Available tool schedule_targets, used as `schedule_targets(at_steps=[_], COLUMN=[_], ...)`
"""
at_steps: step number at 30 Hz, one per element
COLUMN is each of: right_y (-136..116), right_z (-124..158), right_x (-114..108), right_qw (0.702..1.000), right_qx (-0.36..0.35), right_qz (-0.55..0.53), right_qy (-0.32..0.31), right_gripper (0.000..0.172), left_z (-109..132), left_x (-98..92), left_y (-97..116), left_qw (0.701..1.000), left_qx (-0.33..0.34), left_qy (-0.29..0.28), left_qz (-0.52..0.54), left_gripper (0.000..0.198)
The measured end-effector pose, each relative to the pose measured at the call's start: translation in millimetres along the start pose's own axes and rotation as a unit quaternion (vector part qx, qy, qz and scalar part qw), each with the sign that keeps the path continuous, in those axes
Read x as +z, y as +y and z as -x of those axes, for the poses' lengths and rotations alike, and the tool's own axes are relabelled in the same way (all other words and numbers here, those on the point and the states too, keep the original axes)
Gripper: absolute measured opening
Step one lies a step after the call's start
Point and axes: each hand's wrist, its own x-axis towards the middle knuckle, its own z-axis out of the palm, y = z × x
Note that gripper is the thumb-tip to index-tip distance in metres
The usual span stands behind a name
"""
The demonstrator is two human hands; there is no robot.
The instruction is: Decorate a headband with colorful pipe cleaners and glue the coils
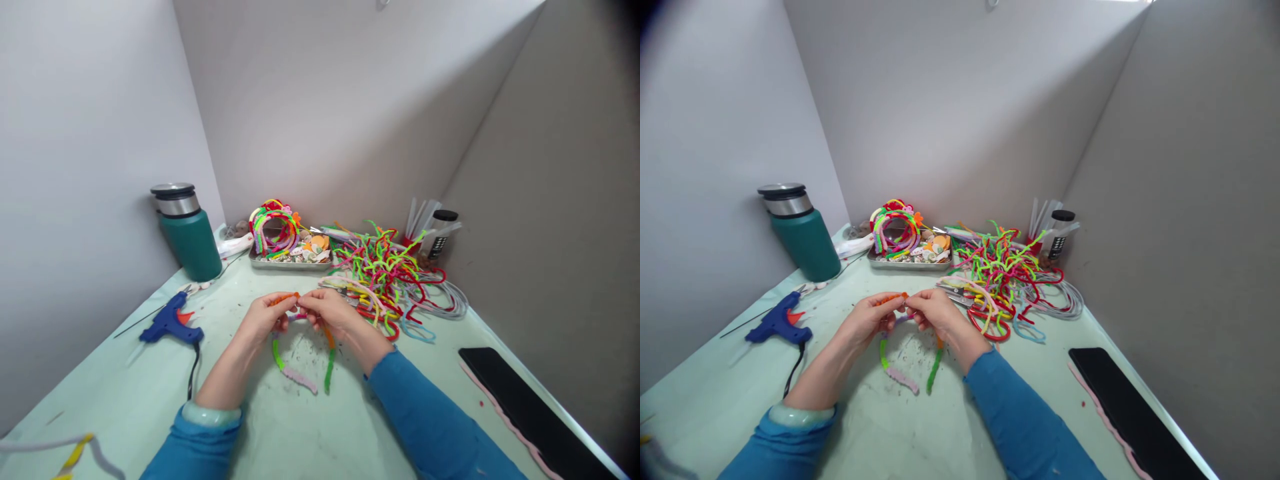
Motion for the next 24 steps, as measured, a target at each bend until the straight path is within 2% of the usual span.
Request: schedule_targets(at_steps=[6,10,13,16,24], right_y=[-2.1,-1.3,-0.3,0.7,2.1], right_z=[2.4,3.6,3.8,4.6,8.3], right_x=[3.5,5.4,5.4,6.1,8.6], right_qw=[0.997,0.985,0.953,0.917,0.859], right_qx=[0.006,-0.029,-0.126,-0.223,-0.336], right_qz=[0.057,0.165,0.271,0.325,0.37], right_qy=[0.048,0.034,0.043,0.066,0.109], right_gripper=[0.018,0.017,0.018,0.016,0.006], left_z=[0.8,-3.2,-4.5,-3.2,2.3], left_x=[0.9,-1.4,-3.4,-4.2,-1.1], left_y=[1.2,-4.1,-6.4,-4.8,2.2], left_qw=[0.999,0.998,0.999,0.999,0.997], left_qx=[0.016,0.01,0.012,0.004,-0.022], left_qy=[0.03,0.037,0.041,0.048,-0.005], left_qz=[-0.023,-0.042,-0.031,0.025,0.079], left_gripper=[0.04,0.031,0.029,0.032,0.033])
